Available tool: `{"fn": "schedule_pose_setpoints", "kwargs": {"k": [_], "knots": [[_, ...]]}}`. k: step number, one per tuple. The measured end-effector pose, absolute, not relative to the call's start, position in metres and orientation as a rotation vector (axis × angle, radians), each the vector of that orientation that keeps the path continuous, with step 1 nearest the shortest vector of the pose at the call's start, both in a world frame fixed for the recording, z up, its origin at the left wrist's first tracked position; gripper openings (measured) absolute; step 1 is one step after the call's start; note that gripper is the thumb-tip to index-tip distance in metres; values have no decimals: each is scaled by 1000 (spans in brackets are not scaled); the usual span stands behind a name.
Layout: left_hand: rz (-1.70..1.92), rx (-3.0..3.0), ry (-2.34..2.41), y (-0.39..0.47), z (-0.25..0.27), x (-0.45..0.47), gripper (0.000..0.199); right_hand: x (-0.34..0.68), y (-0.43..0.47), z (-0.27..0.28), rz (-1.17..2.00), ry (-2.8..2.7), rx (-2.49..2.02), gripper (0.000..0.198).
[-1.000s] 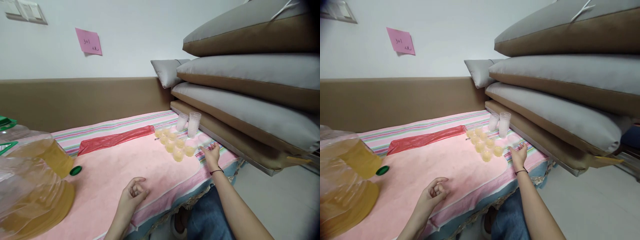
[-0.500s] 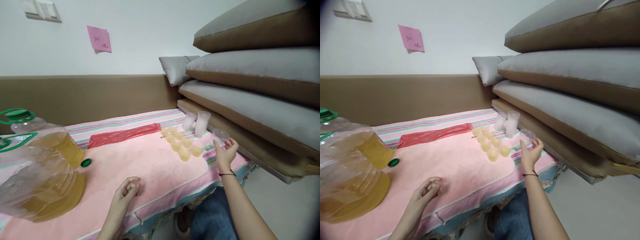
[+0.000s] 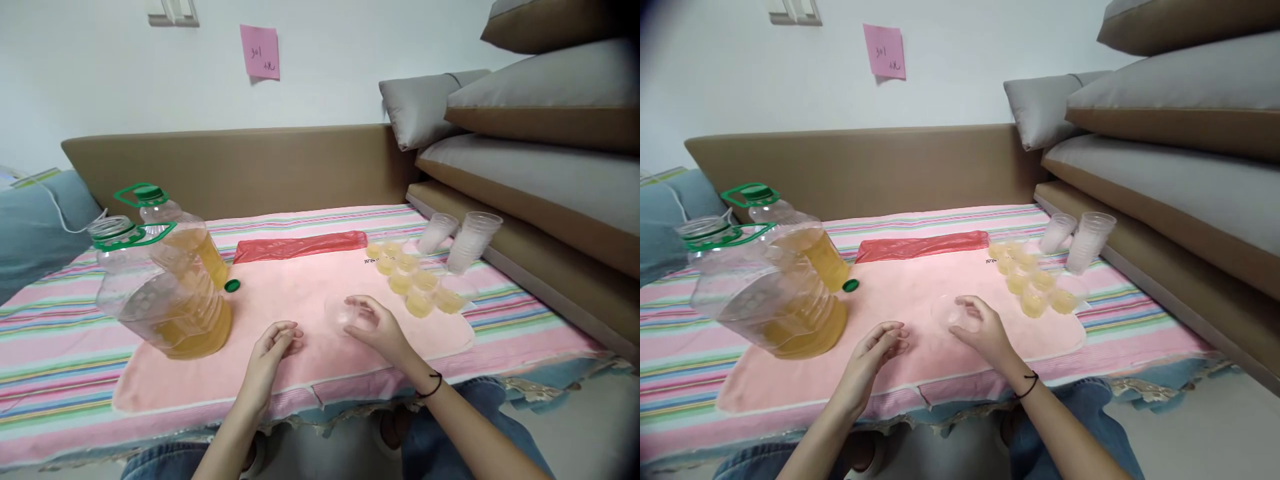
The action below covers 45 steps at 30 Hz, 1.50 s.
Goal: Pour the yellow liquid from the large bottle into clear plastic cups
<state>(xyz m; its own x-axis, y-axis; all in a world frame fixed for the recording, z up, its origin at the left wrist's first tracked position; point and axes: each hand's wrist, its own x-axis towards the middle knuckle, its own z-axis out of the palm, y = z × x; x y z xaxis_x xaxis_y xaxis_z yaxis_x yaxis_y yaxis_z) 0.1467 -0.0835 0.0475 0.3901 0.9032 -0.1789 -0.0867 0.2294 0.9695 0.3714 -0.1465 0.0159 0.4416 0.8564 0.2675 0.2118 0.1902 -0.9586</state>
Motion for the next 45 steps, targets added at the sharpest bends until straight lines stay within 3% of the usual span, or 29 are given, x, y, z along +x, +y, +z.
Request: {"fn": "schedule_pose_setpoints", "kwargs": {"k": [12, 20, 23, 28, 33, 41, 45], "knots": [[856, 1253, 896, -83, 42, 133, 41, 352, -134, -11, 723, -1083, -1359, 44], [1034, 1396, 879, -80, 41, 120, 33, 368, -145, -6, 792, -1100, -1354, 64], [1208, 1509, 915, -80, 47, 109, 26, 385, -154, -1, 748, -1064, -1354, 55], [1499, 1622, 1027, -79, 62, 85, 19, 404, -172, 16, 379, -954, -1545, 31], [1839, 1551, 1181, -68, 73, 54, 17, 370, -173, 48, 281, -1011, -1556, 27], [1940, 1228, 1368, -49, 72, 4, 20, 257, -109, 78, 585, -1342, -1156, 16], [1762, 1120, 1431, -49, 64, -7, 27, 213, -61, 69, 778, -1414, -1063, 44]]}}
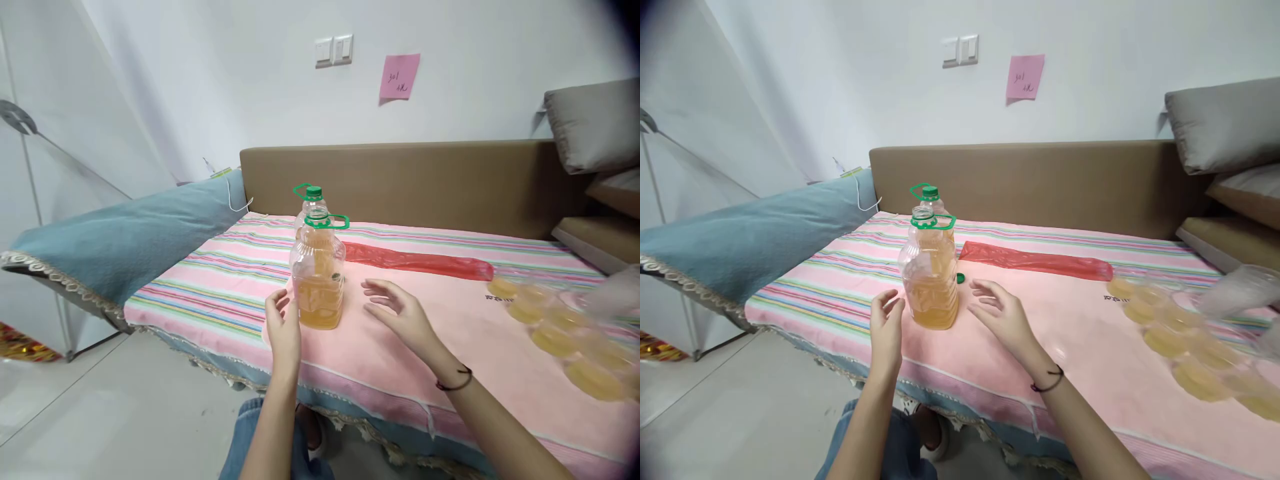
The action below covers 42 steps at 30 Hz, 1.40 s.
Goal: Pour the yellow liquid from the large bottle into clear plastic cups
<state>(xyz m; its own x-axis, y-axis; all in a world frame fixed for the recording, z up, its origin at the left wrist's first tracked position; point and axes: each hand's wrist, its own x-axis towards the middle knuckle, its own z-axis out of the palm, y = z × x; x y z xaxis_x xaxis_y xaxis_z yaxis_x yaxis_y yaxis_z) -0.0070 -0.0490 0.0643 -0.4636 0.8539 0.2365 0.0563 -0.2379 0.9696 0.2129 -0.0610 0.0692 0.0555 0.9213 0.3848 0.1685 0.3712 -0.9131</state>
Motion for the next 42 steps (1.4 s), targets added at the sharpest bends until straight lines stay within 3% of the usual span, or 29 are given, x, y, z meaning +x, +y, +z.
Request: {"fn": "schedule_pose_setpoints", "kwargs": {"k": [4, 10, 15, 20, 31, 42], "knots": [[1647, 1078, 1426, -53, 61, -13, 34, 179, -19, 56, 882, -1441, -1087, 82], [1575, 985, 1424, -58, 69, -20, 39, 146, 11, 50, 969, -1432, -790, 85], [1593, 917, 1380, -57, 72, -18, 40, 133, 17, 42, 897, -1402, -731, 105], [1623, 922, 1305, -55, 69, -18, 36, 123, 15, 35, 759, -1334, -793, 88], [2008, 799, 1204, -62, 79, -3, 20, 126, 6, 32, 689, -1225, -793, 86], [1846, 1233, 816, -58, 79, -2, 24, 200, -69, 87, 609, -1184, -712, 81]]}}
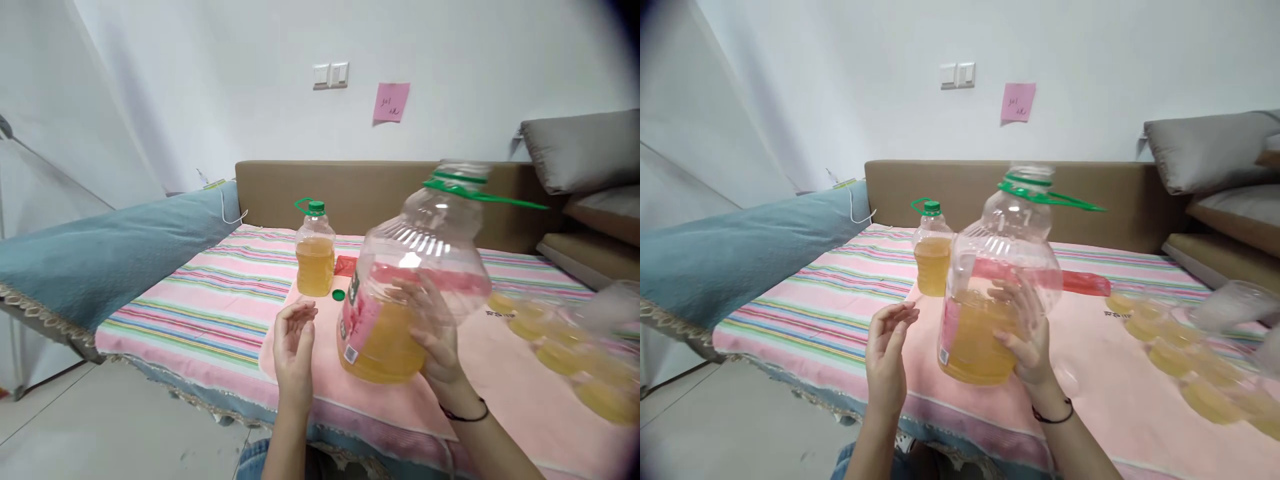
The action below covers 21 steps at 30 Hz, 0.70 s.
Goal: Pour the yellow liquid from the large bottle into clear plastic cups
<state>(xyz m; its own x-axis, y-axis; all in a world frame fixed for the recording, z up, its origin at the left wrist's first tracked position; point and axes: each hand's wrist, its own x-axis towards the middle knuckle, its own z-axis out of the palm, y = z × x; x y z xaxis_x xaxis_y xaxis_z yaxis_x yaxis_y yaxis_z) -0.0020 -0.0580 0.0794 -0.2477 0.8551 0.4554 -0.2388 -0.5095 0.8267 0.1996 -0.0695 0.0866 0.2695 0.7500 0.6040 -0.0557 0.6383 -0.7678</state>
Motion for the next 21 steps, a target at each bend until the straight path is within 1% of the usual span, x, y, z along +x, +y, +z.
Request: {"fn": "schedule_pose_setpoints", "kwargs": {"k": [2, 4, 9, 11, 14, 16, 21], "knots": [[1717, 1368, 708, -59, 81, 4, 28, 219, -93, 97, 563, -1197, -752, 82], [1536, 1466, 575, -61, 80, 15, 38, 237, -119, 106, 540, -1218, -831, 84], [1076, 1495, 230, -76, 73, 61, 84, 270, -179, 113, 513, -1045, -982, 91], [959, 1481, 123, -86, 73, 82, 96, 282, -200, 109, 511, -991, -991, 97], [831, 1484, 23, -100, 75, 108, 102, 300, -234, 101, 490, -973, -1009, 103], [759, 1497, -14, -107, 76, 122, 102, 310, -256, 96, 476, -984, -1040, 101], [540, 1534, -55, -122, 72, 147, 107, 326, -299, 83, 487, -1007, -1163, 82]]}}
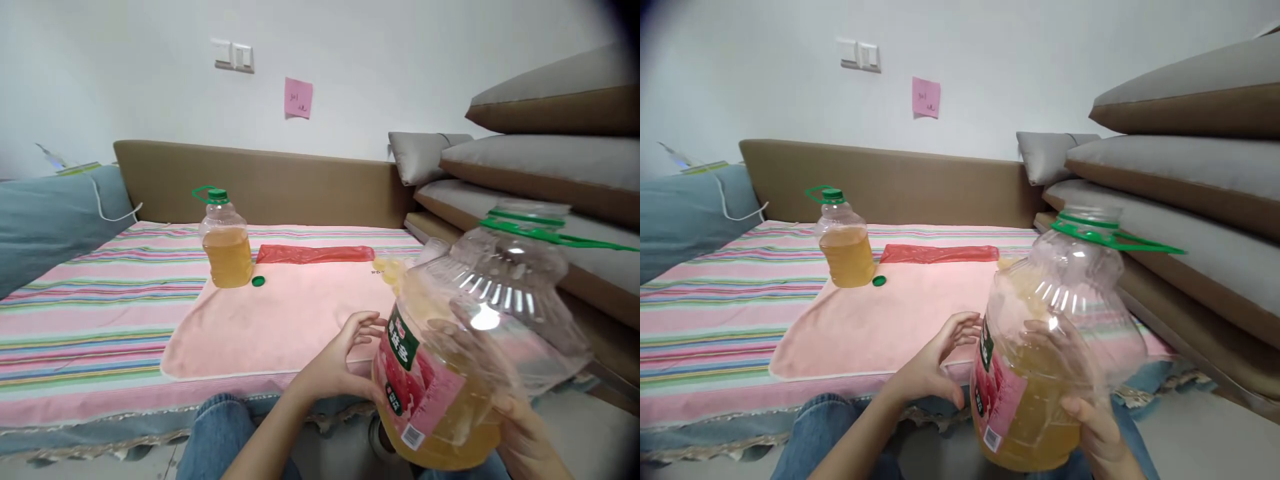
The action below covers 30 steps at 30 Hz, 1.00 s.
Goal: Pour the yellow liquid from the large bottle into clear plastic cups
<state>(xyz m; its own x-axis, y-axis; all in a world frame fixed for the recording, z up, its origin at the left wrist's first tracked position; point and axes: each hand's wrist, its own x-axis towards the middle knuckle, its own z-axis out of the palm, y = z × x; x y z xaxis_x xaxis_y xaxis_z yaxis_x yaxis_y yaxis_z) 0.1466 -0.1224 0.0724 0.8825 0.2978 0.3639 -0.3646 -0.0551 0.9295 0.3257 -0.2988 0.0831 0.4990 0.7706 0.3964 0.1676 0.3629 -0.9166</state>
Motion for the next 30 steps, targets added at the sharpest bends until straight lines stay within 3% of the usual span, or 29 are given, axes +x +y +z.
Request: {"fn": "schedule_pose_setpoints", "kwargs": {"k": [7, 15, 20, 26, 30], "knots": [[407, 1517, 33, -138, 74, 159, 94, 342, -315, 55, 479, -981, -1141, 61], [338, 1335, 62, -145, 57, 161, 86, 361, -330, 29, 687, -850, -1200, 83], [366, 1263, 131, -157, 51, 163, 82, 372, -338, 14, 709, -806, -1250, 74], [318, 1187, 224, -171, 49, 165, 70, 363, -337, 29, 993, -690, -1215, 86], [277, 1119, 272, -175, 44, 165, 74, 359, -335, 39, 1126, -588, -1202, 99]]}}
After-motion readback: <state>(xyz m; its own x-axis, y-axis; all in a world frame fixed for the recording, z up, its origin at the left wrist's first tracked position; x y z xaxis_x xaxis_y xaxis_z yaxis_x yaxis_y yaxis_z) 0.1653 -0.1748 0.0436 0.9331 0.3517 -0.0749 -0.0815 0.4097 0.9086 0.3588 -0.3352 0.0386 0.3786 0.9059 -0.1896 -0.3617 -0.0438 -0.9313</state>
